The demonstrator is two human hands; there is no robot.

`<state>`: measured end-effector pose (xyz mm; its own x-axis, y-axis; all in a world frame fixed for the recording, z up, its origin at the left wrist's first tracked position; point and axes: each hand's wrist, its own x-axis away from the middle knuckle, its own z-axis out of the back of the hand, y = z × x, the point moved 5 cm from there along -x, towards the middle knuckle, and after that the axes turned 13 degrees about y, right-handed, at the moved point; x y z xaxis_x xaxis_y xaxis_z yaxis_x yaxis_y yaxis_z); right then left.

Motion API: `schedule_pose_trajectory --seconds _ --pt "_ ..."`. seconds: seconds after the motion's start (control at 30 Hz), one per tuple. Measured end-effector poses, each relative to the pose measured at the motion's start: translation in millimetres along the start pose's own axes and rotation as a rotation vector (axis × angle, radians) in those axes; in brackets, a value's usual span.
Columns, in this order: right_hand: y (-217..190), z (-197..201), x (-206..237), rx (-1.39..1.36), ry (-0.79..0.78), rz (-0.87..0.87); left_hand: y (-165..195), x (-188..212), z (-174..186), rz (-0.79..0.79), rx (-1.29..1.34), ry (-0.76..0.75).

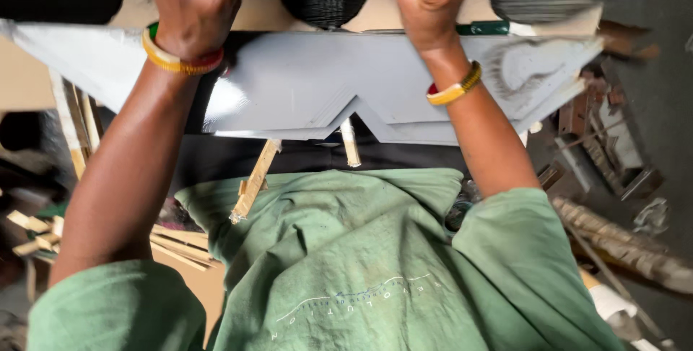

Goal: The person aligns and stacks large gray metal cutout pieces on a workbench, pressing them into position with both hands and adjusting their edges. They pick up a screwdriver to work on the pieces, later grab a hammer, and continue pressing and aligning the stacked metal shapes.

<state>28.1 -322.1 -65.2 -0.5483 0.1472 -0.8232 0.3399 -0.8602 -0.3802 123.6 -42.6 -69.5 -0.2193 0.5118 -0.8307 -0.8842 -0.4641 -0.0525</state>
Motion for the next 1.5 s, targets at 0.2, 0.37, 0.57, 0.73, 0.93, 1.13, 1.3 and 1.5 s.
schedule_pose_trajectory --seconds 0.2,0.37,0.57,0.73,0.93,1.13,1.3,1.5 --pt "-28 9 -1 0.215 -0.070 0.339 28 -22 16 -0.061 -0.029 -0.002" --pt "-46 8 8 0.369 -0.082 0.382 29 -3 8 -0.055 -0.096 -0.077" --pt "-42 6 11 0.385 -0.061 0.349 23 13 0 -0.068 -0.118 -0.044" --pt "-43 11 3 0.373 -0.039 0.339 32 -3 1 -0.049 -0.206 -0.035" --pt "-40 11 -3 0.362 -0.051 0.328 50 -20 9 0.255 -0.108 -0.069" --pt "-39 -8 -12 0.356 0.024 0.350 41 -7 -13 0.463 0.027 0.032" --pt "-39 -20 -13 0.403 0.007 0.413 27 2 -36 0.448 -0.112 0.028" --pt "-33 -18 -17 0.371 -0.082 0.389 25 5 -36 0.439 -0.114 -0.006"
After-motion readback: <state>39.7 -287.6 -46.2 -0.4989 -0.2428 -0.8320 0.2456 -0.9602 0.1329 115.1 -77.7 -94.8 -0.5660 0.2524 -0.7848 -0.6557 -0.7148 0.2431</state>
